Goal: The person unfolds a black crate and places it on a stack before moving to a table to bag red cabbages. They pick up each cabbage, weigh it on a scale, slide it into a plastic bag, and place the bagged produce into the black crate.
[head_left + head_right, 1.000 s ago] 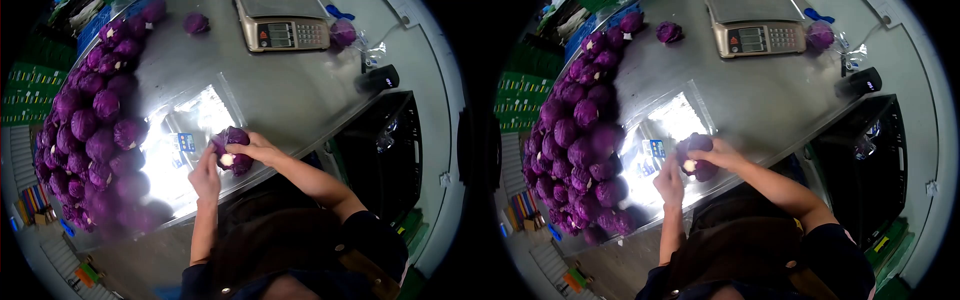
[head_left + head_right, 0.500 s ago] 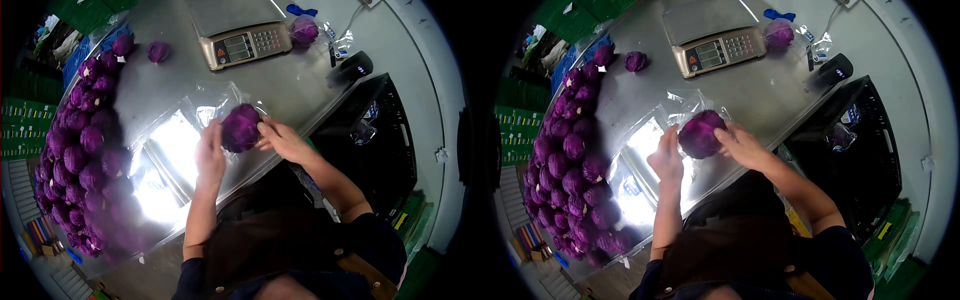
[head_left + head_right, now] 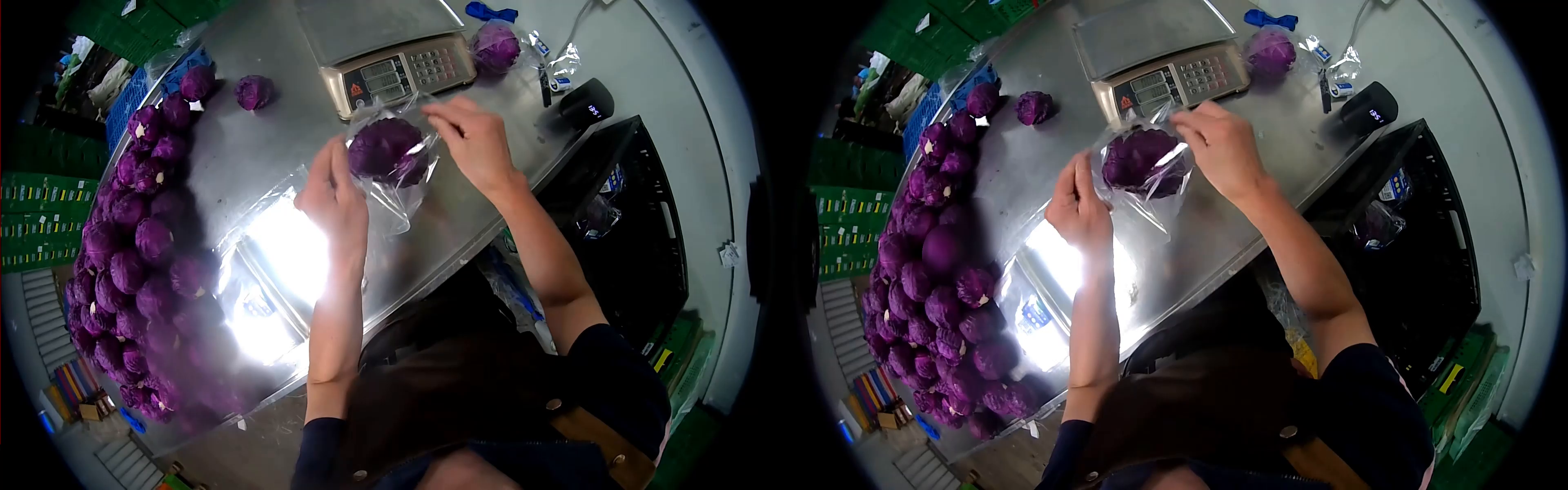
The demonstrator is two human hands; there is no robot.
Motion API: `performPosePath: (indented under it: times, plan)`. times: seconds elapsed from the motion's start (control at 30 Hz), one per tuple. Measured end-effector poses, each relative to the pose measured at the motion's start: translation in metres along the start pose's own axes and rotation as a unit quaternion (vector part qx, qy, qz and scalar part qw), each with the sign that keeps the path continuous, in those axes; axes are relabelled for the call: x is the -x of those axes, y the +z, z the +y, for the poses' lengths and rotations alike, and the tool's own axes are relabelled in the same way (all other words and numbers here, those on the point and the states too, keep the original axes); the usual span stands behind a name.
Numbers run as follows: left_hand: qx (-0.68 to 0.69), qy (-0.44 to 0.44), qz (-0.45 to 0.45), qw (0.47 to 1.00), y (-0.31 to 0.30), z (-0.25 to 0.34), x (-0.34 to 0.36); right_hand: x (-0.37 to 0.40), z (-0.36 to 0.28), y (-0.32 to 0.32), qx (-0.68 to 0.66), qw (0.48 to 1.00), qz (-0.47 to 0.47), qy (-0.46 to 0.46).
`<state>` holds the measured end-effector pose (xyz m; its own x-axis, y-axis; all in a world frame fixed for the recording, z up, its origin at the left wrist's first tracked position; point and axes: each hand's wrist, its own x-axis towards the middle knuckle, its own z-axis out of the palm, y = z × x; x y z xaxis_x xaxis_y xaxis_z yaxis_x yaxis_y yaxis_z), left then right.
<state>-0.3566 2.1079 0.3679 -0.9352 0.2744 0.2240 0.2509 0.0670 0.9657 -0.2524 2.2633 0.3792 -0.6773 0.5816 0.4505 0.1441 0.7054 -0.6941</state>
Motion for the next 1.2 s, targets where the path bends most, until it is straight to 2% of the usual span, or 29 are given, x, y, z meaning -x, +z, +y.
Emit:
performPosePath:
  times: [0.03, 0.07, 0.2, 0.27, 0.3, 0.33, 0.4, 0.43, 0.5, 0.53, 0.57, 0.6, 0.63, 0.7, 0.73, 0.77, 0.8, 0.83, 0.87, 0.93, 1.03, 1.1, 1.17, 1.2]
  plan:
    - [0.019, -0.034, 0.006, 0.999, 0.000, 0.004, -0.001, -0.003, -0.003, 0.001, -0.003, 1.000, 0.004, -0.018]
    - [0.000, -0.021, 0.024, 1.000, 0.000, -0.005, -0.003, -0.010, -0.006, 0.001, -0.005, 0.999, 0.008, -0.038]
    - [0.027, -0.182, -0.026, 0.983, -0.020, -0.009, 0.035, -0.025, -0.022, 0.006, -0.075, 0.988, 0.078, -0.108]
    - [0.060, -0.260, -0.038, 0.963, -0.033, -0.024, 0.059, -0.028, -0.017, 0.014, -0.022, 0.991, 0.005, -0.131]
    - [0.073, -0.221, -0.067, 0.970, -0.040, -0.020, 0.068, -0.034, -0.015, 0.016, 0.009, 0.989, -0.028, -0.147]
    - [0.093, -0.179, -0.091, 0.975, -0.042, -0.014, 0.076, -0.036, -0.020, 0.012, -0.023, 0.991, -0.015, -0.133]
    - [0.110, -0.131, -0.116, 0.978, -0.054, 0.001, 0.090, -0.019, -0.026, 0.017, 0.033, 0.988, -0.040, -0.143]
    - [0.110, -0.162, -0.126, 0.973, -0.056, 0.001, 0.090, -0.021, -0.027, 0.019, 0.063, 0.983, -0.050, -0.162]
    - [0.096, -0.234, -0.156, 0.955, -0.078, 0.004, 0.103, -0.010, -0.037, 0.022, 0.034, 0.980, -0.054, -0.187]
    - [0.010, -0.228, -0.174, 0.958, -0.095, 0.000, 0.106, -0.009, -0.041, 0.022, 0.021, 0.977, -0.056, -0.206]
    - [-0.185, -0.126, -0.174, 0.959, -0.107, 0.009, 0.101, -0.005, -0.044, 0.024, 0.007, 0.975, -0.056, -0.216]
    - [-0.238, -0.048, -0.134, 0.961, -0.117, 0.014, 0.091, 0.002, -0.044, 0.033, 0.060, 0.954, -0.046, -0.290]
    - [-0.285, 0.030, -0.088, 0.954, -0.122, 0.018, 0.081, 0.006, -0.051, 0.040, 0.047, 0.960, -0.048, -0.273]
    - [-0.393, 0.128, -0.115, 0.903, -0.115, 0.043, 0.056, 0.023, -0.072, 0.050, 0.018, 0.969, -0.055, -0.239]
    - [-0.443, 0.175, -0.124, 0.870, -0.110, 0.047, 0.044, 0.031, -0.077, 0.049, 0.013, 0.969, -0.120, -0.215]
    - [-0.451, 0.236, -0.125, 0.852, -0.106, 0.038, 0.034, 0.038, -0.084, 0.050, 0.028, 0.970, -0.122, -0.208]
    - [-0.550, 0.101, -0.209, 0.802, -0.100, 0.041, 0.017, 0.045, -0.091, 0.050, 0.041, 0.971, -0.124, -0.201]
    - [-0.628, -0.037, -0.287, 0.722, -0.101, 0.044, 0.004, 0.052, -0.097, 0.050, 0.056, 0.971, -0.126, -0.194]
    - [-0.621, -0.005, -0.287, 0.729, -0.116, 0.032, -0.003, 0.066, -0.096, 0.051, 0.066, 0.975, -0.147, -0.153]
    - [-0.603, 0.069, -0.283, 0.742, -0.145, -0.002, -0.018, 0.098, -0.108, 0.049, 0.032, 0.989, -0.144, 0.024]
    - [-0.484, -0.088, -0.326, 0.807, -0.165, -0.010, -0.022, 0.132, -0.100, 0.046, 0.003, 0.960, -0.177, 0.215]
    - [-0.375, -0.192, -0.380, 0.824, -0.172, -0.018, -0.019, 0.137, -0.082, 0.031, 0.002, 0.933, -0.266, 0.244]
    - [-0.246, -0.269, -0.411, 0.836, -0.182, -0.035, -0.011, 0.140, -0.077, 0.018, -0.014, 0.979, -0.122, 0.163]
    - [-0.177, -0.288, -0.411, 0.847, -0.185, -0.041, -0.007, 0.136, -0.081, 0.005, -0.011, 0.973, -0.121, 0.197]
